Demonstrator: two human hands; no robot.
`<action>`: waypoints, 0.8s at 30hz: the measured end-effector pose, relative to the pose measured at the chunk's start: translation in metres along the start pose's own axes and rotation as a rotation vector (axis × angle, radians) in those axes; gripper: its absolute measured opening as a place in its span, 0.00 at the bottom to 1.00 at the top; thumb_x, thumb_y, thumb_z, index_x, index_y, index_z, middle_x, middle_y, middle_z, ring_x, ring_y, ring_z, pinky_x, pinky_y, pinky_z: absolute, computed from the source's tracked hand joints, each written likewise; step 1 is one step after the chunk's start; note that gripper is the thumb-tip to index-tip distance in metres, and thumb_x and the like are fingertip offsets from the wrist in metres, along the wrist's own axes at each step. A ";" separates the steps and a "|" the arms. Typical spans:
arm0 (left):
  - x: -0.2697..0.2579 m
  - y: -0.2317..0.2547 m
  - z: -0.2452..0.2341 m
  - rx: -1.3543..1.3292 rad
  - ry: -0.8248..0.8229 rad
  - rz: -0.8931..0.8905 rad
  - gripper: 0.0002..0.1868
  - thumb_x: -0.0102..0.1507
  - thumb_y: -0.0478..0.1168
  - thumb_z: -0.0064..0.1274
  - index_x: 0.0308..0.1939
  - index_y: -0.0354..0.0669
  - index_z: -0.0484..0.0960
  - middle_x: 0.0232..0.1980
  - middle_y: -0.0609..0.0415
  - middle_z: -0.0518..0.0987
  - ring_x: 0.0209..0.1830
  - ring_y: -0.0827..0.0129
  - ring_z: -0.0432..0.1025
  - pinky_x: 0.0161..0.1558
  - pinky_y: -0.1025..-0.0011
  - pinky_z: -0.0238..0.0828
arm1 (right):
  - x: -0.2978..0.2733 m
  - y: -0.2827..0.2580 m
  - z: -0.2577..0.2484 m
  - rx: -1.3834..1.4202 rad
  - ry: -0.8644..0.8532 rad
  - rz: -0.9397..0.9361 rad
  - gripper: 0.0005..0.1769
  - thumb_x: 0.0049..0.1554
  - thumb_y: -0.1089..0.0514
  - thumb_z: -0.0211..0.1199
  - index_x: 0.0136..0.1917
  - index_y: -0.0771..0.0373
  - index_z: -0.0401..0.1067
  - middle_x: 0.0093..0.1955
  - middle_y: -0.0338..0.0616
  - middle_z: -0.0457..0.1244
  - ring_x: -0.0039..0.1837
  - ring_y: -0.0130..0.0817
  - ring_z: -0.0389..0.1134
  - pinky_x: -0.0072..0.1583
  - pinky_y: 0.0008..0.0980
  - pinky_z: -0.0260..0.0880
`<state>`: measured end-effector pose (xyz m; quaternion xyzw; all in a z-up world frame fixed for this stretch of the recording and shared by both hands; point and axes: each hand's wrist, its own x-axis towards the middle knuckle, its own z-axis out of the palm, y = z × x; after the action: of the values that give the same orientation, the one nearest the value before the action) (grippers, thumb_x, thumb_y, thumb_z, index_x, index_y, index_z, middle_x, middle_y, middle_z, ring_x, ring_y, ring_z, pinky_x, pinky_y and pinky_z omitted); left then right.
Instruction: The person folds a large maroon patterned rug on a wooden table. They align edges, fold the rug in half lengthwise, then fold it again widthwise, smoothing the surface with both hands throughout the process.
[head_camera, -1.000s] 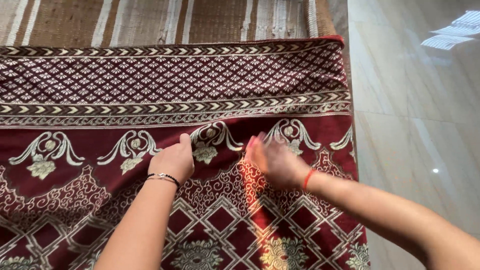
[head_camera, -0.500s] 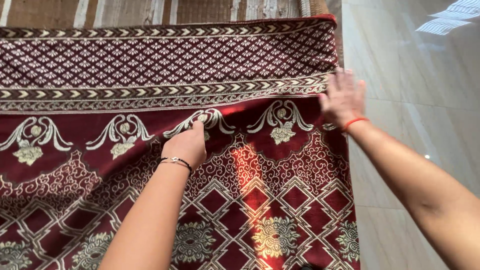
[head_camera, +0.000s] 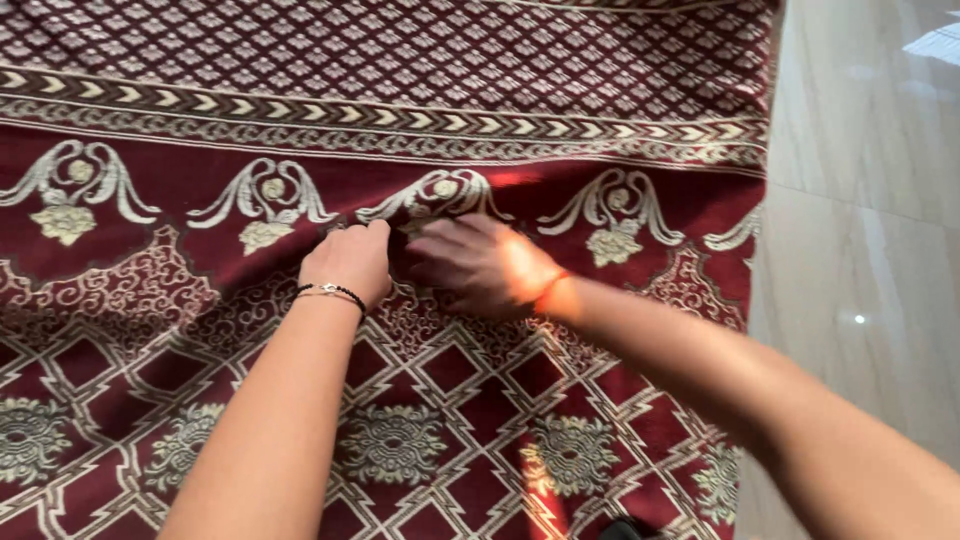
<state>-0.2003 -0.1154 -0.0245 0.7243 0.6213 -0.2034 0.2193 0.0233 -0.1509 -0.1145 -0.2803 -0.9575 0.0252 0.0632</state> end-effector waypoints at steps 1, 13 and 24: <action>0.000 -0.008 0.001 0.002 0.009 0.001 0.15 0.62 0.36 0.52 0.53 0.44 0.74 0.55 0.44 0.80 0.59 0.48 0.74 0.55 0.52 0.76 | -0.015 0.034 -0.003 0.378 -0.237 0.195 0.44 0.58 0.27 0.55 0.80 0.47 0.59 0.84 0.38 0.48 0.80 0.45 0.53 0.79 0.51 0.51; -0.026 -0.123 -0.035 0.072 -0.046 -0.078 0.16 0.67 0.37 0.40 0.59 0.38 0.67 0.55 0.37 0.81 0.57 0.44 0.77 0.55 0.49 0.75 | -0.052 0.166 -0.068 -0.302 -0.247 0.789 0.31 0.57 0.37 0.60 0.65 0.59 0.71 0.74 0.55 0.59 0.76 0.53 0.57 0.64 0.61 0.65; -0.040 -0.231 0.008 -0.145 0.038 -0.176 0.20 0.64 0.35 0.46 0.61 0.44 0.68 0.64 0.44 0.76 0.63 0.47 0.72 0.58 0.48 0.73 | 0.178 -0.096 -0.040 0.083 -0.305 -0.125 0.25 0.62 0.52 0.53 0.72 0.50 0.65 0.81 0.41 0.51 0.81 0.45 0.50 0.79 0.52 0.44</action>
<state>-0.4349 -0.1221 -0.0235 0.6528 0.6996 -0.1626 0.2406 -0.1711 -0.1354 -0.0473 -0.2104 -0.9697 0.1030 -0.0698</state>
